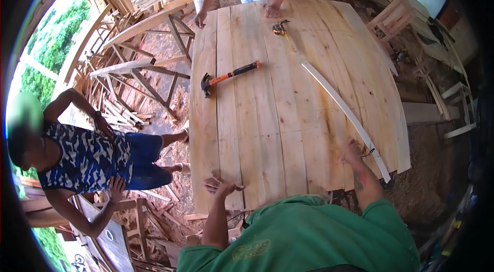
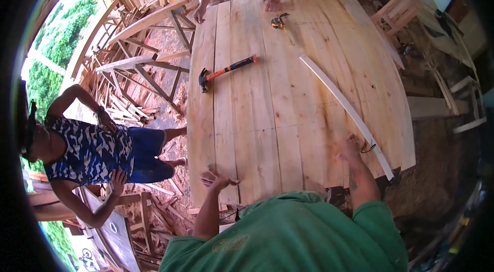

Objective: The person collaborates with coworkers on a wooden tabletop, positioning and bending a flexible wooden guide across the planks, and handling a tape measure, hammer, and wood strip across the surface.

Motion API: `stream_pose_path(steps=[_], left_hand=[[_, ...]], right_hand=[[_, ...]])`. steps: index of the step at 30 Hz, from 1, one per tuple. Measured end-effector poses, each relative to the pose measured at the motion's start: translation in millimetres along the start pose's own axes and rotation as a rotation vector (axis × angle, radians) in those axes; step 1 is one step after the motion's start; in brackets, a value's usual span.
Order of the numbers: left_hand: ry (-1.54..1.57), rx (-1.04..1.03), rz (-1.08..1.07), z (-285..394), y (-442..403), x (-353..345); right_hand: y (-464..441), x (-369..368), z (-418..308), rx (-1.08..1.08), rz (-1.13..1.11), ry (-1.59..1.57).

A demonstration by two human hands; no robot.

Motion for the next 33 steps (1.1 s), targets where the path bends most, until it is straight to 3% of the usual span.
stream_pose_path(steps=[7, 13, 15, 18, 21, 23, 26, 33], left_hand=[[-0.073, 0.062, 0.029, 6, 16, 12], [0.042, -0.01, -0.036, -8, -17, -15], [0.199, -0.093, -0.139, -23, -52, -50], [0.742, -0.235, -0.562, -42, -108, -129], [0.625, -0.155, -0.574, -20, -63, -99], [0.187, -0.027, -0.142, -6, -15, -30], [0.001, 0.12, 0.118, 26, 51, 38], [0.041, 0.091, 0.122, 3, 24, 20]], right_hand=[[0, -2, -1, -0.008, -0.051, -0.011], [7, 8, 3, -0.113, -0.088, -0.093], [3, -2, 8, -0.102, -0.073, -0.123], [3, 2, 4, -0.078, -0.061, -0.152], [5, 2, 4, -0.084, -0.048, -0.155], [5, -1, 8, -0.097, -0.034, -0.157], [5, 3, 4, -0.096, -0.052, -0.12], [8, 10, 2, -0.064, 0.044, -0.017]])
Point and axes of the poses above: each hand's wrist, its own y-axis away from the middle knuckle, its own x-axis out of the back of the hand, z = x × y, the point moved 10 cm from there along -y, towards the middle knuckle, and after that the axes turned 6 degrees about z, right-handed, at the moved point
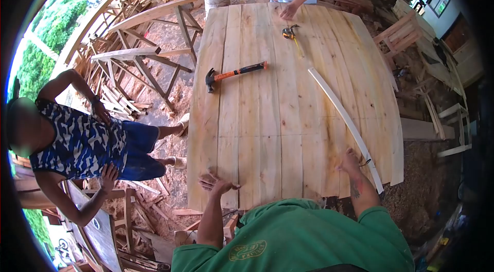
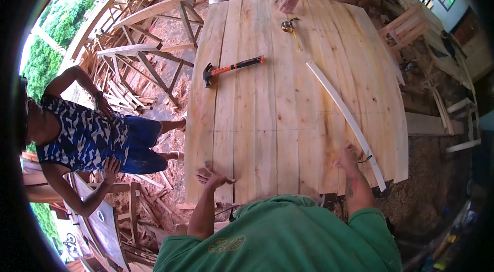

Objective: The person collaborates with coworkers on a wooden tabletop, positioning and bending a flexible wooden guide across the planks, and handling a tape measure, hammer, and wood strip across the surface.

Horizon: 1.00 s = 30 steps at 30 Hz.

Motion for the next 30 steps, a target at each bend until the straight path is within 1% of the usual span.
stream_pose_path(steps=[2, 4, 5, 7, 9, 14, 16, 17, 19, 22, 26, 28, 30], left_hand=[[0.073, -0.051, -0.038, 4, -2, -2], [0.112, -0.085, -0.053, 13, 2, 0], [0.065, -0.042, -0.042, 10, 5, 2], [-0.024, 0.04, -0.016, 12, 25, 14], [-0.106, 0.111, 0.017, 18, 32, 25], [-0.121, 0.096, 0.058, 13, 20, 17], [-0.127, 0.098, 0.056, 13, 21, 17], [-0.128, 0.098, 0.056, 13, 21, 16], [-0.128, 0.099, 0.06, 14, 21, 17], [-0.117, 0.1, 0.071, 12, 21, 20], [-0.158, 0.1, 0.076, 13, 20, 19], [-0.15, 0.103, 0.06, 15, 21, 19], [-0.146, 0.109, 0.04, 14, 22, 19]], right_hand=[[-4, -8, 5, -0.019, 0.0, -0.002], [-6, -15, 6, -0.006, -0.035, -0.07], [-6, -15, 7, -0.01, -0.026, -0.072], [5, 6, 0, -0.005, -0.025, -0.125], [3, 1, 2, 0.0, -0.015, -0.097], [-1, -11, 5, 0.027, 0.038, -0.008], [1, -4, 0, 0.106, 0.14, 0.026], [-3, -3, 2, 0.109, 0.146, 0.028], [-2, -8, 5, 0.045, -0.071, -0.112], [-1, -1, 1, 0.031, -0.06, -0.028], [3, 7, -1, 0.028, -0.084, -0.017], [3, 6, -6, 0.115, -0.006, 0.027], [2, 0, -2, 0.083, -0.031, 0.008]])
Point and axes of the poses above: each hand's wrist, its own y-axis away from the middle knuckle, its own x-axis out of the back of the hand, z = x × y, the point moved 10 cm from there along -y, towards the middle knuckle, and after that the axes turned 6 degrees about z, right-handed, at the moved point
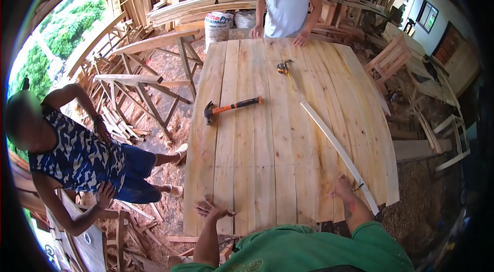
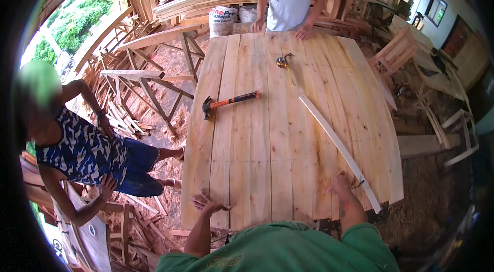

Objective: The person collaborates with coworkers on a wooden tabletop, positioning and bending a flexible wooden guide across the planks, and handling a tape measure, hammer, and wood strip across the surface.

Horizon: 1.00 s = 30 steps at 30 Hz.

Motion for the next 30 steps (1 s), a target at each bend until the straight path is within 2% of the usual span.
stream_pose_path(steps=[5, 8, 13, 17, 20, 25, 30], left_hand=[[0.015, 0.01, -0.068, 1, 6, 1], [0.029, 0.032, -0.119, -13, 8, -9], [0.495, -0.307, -0.166, 4, -43, -43], [0.335, -0.24, -0.114, -3, -42, -39], [0.28, -0.212, -0.098, -5, -37, -34], [0.245, -0.191, -0.082, -8, -35, -31], [0.27, -0.226, -0.094, -5, -41, -37]], right_hand=[[-4, -13, 4, -0.037, -0.068, -0.012], [-3, -9, 3, -0.007, -0.018, -0.027], [1, 1, 1, 0.026, 0.013, -0.012], [6, 3, 3, -0.017, -0.028, -0.066], [10, 23, -6, 0.015, 0.102, 0.021], [10, 12, -2, -0.068, -0.122, -0.004], [11, 12, -3, -0.062, -0.122, -0.016]])
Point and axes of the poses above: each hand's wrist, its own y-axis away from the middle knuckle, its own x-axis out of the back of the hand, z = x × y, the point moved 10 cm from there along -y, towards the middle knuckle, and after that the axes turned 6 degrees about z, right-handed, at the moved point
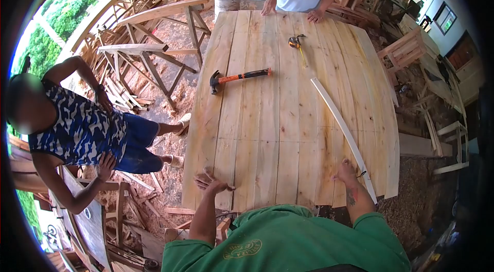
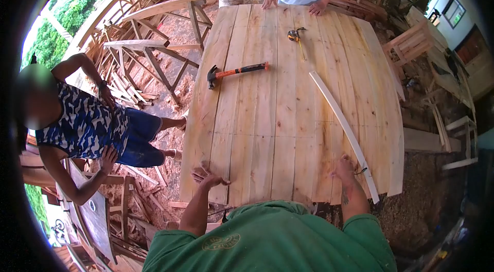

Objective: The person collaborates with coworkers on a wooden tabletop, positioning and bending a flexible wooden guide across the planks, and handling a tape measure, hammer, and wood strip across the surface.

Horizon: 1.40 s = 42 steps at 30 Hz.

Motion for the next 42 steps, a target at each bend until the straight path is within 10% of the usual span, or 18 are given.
stream_pose_path(steps=[33, 35, 42], left_hand=[[-0.397, 0.116, 0.23, 56, 88, 71], [-0.346, -0.127, -0.185, 90, 98, 57], [0.634, -1.229, -0.193, 322, 428, 228]], right_hand=[[-6, -8, 9, -0.015, 0.113, -0.068], [-1, -3, 5, -0.026, 0.147, -0.083], [-9, -18, 10, 0.071, 0.126, -0.103]])
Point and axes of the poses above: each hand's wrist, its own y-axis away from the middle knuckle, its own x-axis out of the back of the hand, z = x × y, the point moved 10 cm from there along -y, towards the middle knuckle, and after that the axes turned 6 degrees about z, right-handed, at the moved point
